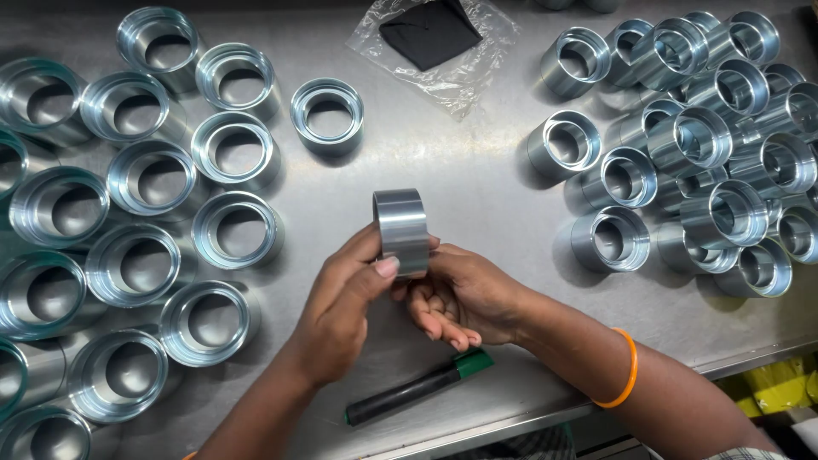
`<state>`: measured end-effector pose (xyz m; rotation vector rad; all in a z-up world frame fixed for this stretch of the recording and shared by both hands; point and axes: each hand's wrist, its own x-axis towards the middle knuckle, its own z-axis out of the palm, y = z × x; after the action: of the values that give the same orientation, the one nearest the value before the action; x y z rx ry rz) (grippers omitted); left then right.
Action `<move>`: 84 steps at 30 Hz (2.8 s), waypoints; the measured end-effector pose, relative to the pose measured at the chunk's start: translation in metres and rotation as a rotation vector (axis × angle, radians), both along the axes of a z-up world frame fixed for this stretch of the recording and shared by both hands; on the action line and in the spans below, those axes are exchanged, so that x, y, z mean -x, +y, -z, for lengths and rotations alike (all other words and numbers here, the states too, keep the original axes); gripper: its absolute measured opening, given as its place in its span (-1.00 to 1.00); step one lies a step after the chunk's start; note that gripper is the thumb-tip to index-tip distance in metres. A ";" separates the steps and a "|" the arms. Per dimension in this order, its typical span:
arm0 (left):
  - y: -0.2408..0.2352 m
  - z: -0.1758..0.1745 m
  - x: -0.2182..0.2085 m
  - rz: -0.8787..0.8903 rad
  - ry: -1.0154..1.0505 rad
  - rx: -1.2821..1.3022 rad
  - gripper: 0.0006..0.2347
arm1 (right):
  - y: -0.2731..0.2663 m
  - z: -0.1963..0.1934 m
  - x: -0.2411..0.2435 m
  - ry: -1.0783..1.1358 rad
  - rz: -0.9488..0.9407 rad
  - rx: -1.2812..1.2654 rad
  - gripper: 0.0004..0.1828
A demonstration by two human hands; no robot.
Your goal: Inspecting and cleaning metal ring components using a scouring pad and a small tool, then placing them into a blue storage crate.
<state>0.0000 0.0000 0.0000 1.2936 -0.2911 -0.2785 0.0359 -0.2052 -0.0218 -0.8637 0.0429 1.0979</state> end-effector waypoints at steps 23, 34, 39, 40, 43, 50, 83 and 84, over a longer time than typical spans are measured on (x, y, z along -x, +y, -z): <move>-0.001 0.021 0.006 -0.137 0.059 0.124 -0.64 | -0.006 0.008 0.002 -0.165 -0.128 0.313 -0.50; -0.003 0.015 0.005 -0.106 -0.043 0.006 -0.62 | -0.004 0.008 -0.002 -0.368 -0.059 0.436 -0.56; -0.004 0.014 0.001 -0.144 0.106 -0.057 -0.62 | 0.000 0.006 -0.005 -0.435 -0.100 0.521 -0.56; -0.004 0.016 0.001 -0.141 0.087 -0.058 -0.62 | 0.000 0.006 -0.006 -0.452 -0.091 0.520 -0.56; -0.004 0.020 -0.001 -0.119 0.043 0.034 -0.63 | 0.000 0.004 -0.011 -0.505 -0.092 0.522 -0.58; -0.005 0.017 -0.005 -0.077 -0.009 0.019 -0.64 | 0.000 -0.014 -0.020 -0.641 0.008 0.635 -0.53; -0.003 0.048 -0.014 -0.223 0.140 0.061 -0.68 | 0.008 -0.031 -0.015 -1.430 -0.141 1.034 -0.59; -0.003 0.053 -0.016 -0.226 0.136 -0.001 -0.68 | 0.009 -0.032 -0.016 -1.441 -0.152 1.013 -0.62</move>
<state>0.0162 -0.0026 -0.0535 1.2889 -0.0280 -0.1727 0.0516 -0.1964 0.0102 -2.4330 -0.7279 0.2994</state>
